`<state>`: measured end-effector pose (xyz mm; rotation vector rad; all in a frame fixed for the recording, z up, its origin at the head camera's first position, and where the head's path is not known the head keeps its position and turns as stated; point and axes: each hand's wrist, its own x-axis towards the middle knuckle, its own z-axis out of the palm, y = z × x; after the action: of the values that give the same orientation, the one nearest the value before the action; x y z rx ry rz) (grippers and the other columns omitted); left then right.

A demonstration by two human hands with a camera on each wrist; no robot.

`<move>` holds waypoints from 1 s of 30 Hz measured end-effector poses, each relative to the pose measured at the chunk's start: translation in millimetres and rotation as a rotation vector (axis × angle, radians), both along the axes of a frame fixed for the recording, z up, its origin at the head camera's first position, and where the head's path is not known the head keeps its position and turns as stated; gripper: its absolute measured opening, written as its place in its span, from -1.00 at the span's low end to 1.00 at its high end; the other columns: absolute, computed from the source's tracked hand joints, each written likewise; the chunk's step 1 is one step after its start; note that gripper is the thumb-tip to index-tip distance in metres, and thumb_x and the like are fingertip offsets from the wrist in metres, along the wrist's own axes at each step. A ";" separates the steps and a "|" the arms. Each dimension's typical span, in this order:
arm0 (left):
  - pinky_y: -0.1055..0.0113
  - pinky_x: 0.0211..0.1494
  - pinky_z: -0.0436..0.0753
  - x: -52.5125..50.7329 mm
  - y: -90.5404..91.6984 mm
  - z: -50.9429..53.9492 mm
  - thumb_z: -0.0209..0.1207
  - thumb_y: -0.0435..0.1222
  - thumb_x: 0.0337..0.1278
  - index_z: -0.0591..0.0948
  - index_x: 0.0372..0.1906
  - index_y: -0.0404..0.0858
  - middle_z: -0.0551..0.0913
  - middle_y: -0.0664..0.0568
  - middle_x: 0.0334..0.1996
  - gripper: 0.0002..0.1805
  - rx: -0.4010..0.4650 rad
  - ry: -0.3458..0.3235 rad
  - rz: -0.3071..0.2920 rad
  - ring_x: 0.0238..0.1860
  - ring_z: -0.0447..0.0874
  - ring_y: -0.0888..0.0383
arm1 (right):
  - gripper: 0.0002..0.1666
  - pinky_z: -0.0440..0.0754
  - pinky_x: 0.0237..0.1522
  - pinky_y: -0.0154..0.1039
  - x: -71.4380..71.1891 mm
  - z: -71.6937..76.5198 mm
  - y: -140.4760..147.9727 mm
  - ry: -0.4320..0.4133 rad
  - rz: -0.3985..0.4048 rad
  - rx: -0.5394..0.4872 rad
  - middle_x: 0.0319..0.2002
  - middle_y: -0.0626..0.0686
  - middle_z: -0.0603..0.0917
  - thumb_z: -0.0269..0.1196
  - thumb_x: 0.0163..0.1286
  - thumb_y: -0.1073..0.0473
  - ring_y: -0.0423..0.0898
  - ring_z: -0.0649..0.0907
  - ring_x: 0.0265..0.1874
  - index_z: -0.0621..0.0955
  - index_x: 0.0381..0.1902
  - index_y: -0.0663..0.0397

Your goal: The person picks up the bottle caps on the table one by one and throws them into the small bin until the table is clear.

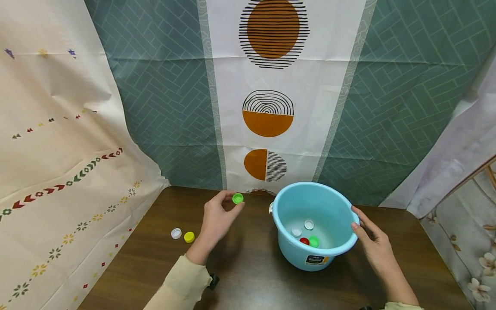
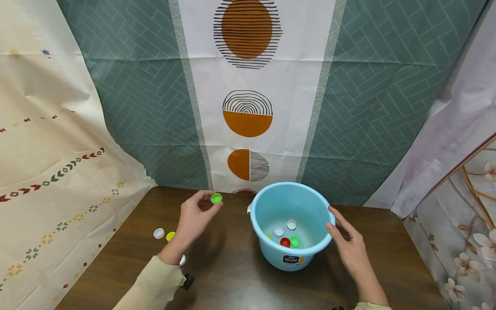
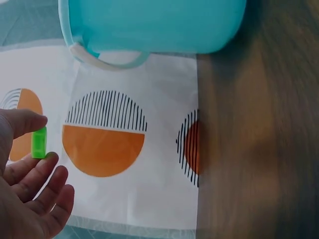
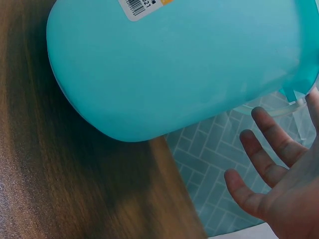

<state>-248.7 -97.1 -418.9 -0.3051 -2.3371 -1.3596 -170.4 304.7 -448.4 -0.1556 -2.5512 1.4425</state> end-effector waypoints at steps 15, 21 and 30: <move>0.24 -0.20 0.64 -0.7 25.1 13.0 0.36 -0.05 -0.08 0.66 -0.18 -0.03 0.63 0.19 -0.37 -0.70 0.114 0.053 -0.014 -0.29 0.61 0.07 | -0.43 0.41 -0.17 -0.56 -1.2 -0.2 -0.4 -0.013 -0.001 -0.001 0.31 -0.17 0.38 0.02 0.42 -0.12 -0.58 0.35 0.01 0.24 0.37 -0.46; 0.25 -0.19 0.65 -1.9 35.6 19.3 0.35 -0.03 -0.07 0.67 -0.15 0.00 0.64 0.23 -0.31 -0.68 0.127 0.063 -0.041 -0.26 0.61 0.13 | -0.42 0.42 -0.11 -0.44 -0.7 1.9 0.5 -0.026 0.001 0.003 0.35 -0.16 0.33 0.00 0.42 -0.14 -0.54 0.34 0.06 0.22 0.38 -0.49; 0.36 -0.22 0.65 -3.5 56.6 29.8 0.35 -0.03 -0.07 0.67 -0.15 0.01 0.64 0.24 -0.28 -0.68 0.154 0.074 -0.102 -0.24 0.58 0.28 | -0.43 0.41 -0.17 -0.56 -1.4 -0.7 -0.8 -0.010 -0.005 0.003 0.33 -0.13 0.36 0.02 0.42 -0.12 -0.57 0.35 0.03 0.24 0.37 -0.48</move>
<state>-252.2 -40.5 -389.1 -0.4256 -2.1688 -1.5396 -171.8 303.9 -449.0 -0.1684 -2.5586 1.4400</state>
